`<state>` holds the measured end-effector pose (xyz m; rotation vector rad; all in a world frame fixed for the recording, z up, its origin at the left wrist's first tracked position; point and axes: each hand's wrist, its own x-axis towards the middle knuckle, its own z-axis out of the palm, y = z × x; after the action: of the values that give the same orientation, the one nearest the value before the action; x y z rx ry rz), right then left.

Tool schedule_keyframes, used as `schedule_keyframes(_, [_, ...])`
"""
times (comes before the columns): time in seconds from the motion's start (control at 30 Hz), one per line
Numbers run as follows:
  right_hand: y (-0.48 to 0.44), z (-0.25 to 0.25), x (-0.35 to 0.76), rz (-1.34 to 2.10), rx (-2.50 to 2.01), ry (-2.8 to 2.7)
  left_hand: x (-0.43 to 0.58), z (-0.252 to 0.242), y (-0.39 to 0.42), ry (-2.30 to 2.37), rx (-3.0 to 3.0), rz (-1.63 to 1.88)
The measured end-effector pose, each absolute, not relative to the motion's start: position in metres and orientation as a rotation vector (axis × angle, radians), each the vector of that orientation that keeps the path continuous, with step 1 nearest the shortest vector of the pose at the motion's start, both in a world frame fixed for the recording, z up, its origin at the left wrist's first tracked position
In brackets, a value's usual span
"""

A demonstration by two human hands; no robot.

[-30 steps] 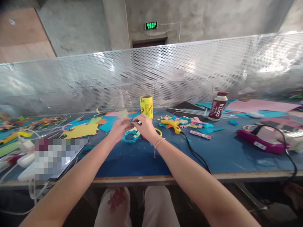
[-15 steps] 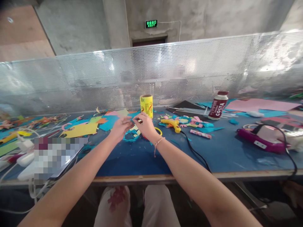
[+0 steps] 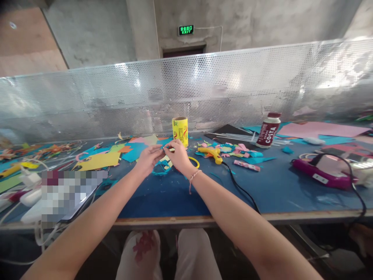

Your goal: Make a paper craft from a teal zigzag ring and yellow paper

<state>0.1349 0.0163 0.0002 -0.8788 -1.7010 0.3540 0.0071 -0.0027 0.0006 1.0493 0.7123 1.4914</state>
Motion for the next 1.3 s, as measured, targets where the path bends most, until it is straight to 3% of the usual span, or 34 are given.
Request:
schedule_keyframes(0.7, [0.028,-0.004,0.136,0.617,-0.796,-1.565,0.005,0.001,-0.001,0.856,1.055,1.575])
schedule_keyframes(1.1, [0.014,0.008,0.144,0.181,-0.772,-1.829,0.003,0.005,-0.002,0.895,1.077,1.540])
schedule_keyframes(1.3, [0.017,0.007,0.147,0.123,-0.724,-1.857,0.001,0.004,0.000,0.792,1.053,1.519])
